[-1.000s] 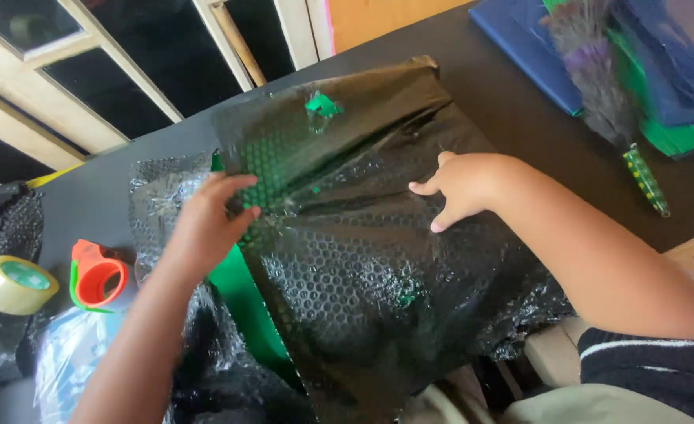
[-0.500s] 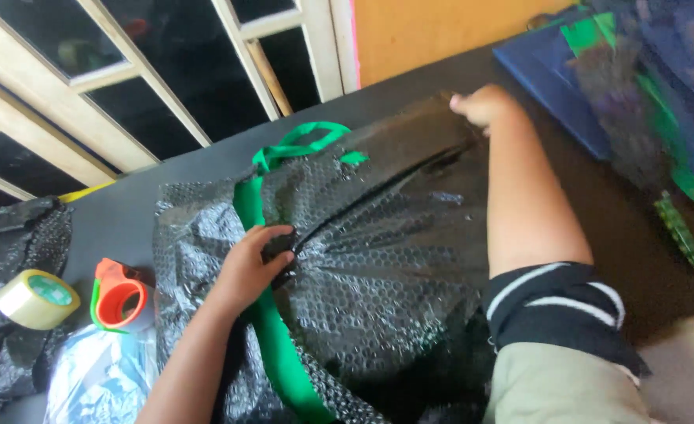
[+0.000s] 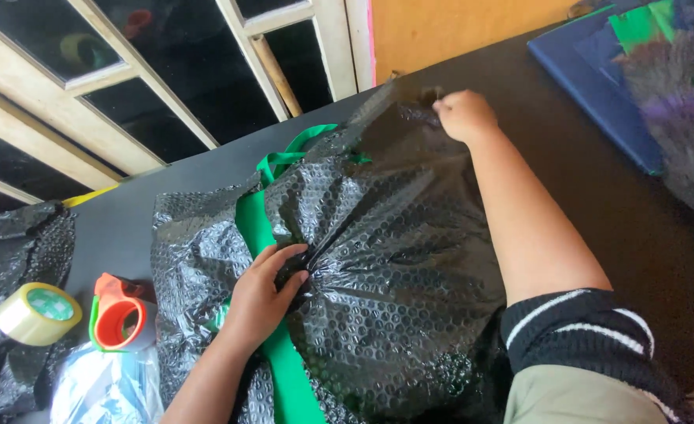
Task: A person prepares a pillow in a green bag for shipping by dusting it, wrapping it in black bubble wrap, and securing the wrap with tape.
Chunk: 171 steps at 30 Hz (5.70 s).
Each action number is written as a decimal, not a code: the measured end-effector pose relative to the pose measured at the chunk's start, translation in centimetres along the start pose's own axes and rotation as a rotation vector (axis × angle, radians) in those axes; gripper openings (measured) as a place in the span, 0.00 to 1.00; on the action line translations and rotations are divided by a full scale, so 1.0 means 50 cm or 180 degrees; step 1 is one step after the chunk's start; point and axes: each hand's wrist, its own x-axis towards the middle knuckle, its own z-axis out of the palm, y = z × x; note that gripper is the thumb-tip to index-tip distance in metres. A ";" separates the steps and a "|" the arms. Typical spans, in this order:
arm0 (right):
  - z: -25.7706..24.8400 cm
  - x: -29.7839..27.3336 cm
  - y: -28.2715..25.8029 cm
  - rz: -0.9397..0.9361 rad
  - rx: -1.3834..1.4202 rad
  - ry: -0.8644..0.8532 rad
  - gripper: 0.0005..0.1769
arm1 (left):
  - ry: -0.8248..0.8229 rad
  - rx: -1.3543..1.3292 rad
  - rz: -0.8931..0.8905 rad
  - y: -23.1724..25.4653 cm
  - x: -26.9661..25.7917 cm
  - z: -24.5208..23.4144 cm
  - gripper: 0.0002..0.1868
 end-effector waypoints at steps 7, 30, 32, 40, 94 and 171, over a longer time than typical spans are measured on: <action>-0.032 -0.046 -0.074 0.0469 -0.1188 -0.1163 0.32 | 0.0767 0.0292 0.0743 0.004 -0.028 -0.023 0.28; -0.037 -0.574 -0.405 -0.2681 -0.1288 -0.1853 0.47 | 0.0304 0.1469 0.0385 -0.127 -0.181 -0.045 0.52; 0.003 -0.578 -0.390 -0.2529 -0.0895 -0.1813 0.33 | 0.0105 0.1391 0.0362 -0.113 -0.165 -0.033 0.60; -0.102 -0.529 -0.425 -0.1624 0.2347 -0.1031 0.23 | 0.0214 0.1402 0.0507 -0.112 -0.140 0.012 0.55; -0.004 -0.697 -0.491 -0.2593 -0.1135 -0.1832 0.81 | 0.1765 -0.0998 0.1130 -0.032 0.191 -0.133 0.15; -0.043 -0.984 -0.246 -0.3037 0.0368 -0.1027 0.18 | -0.0172 0.0629 0.1082 -0.144 -0.092 -0.053 0.38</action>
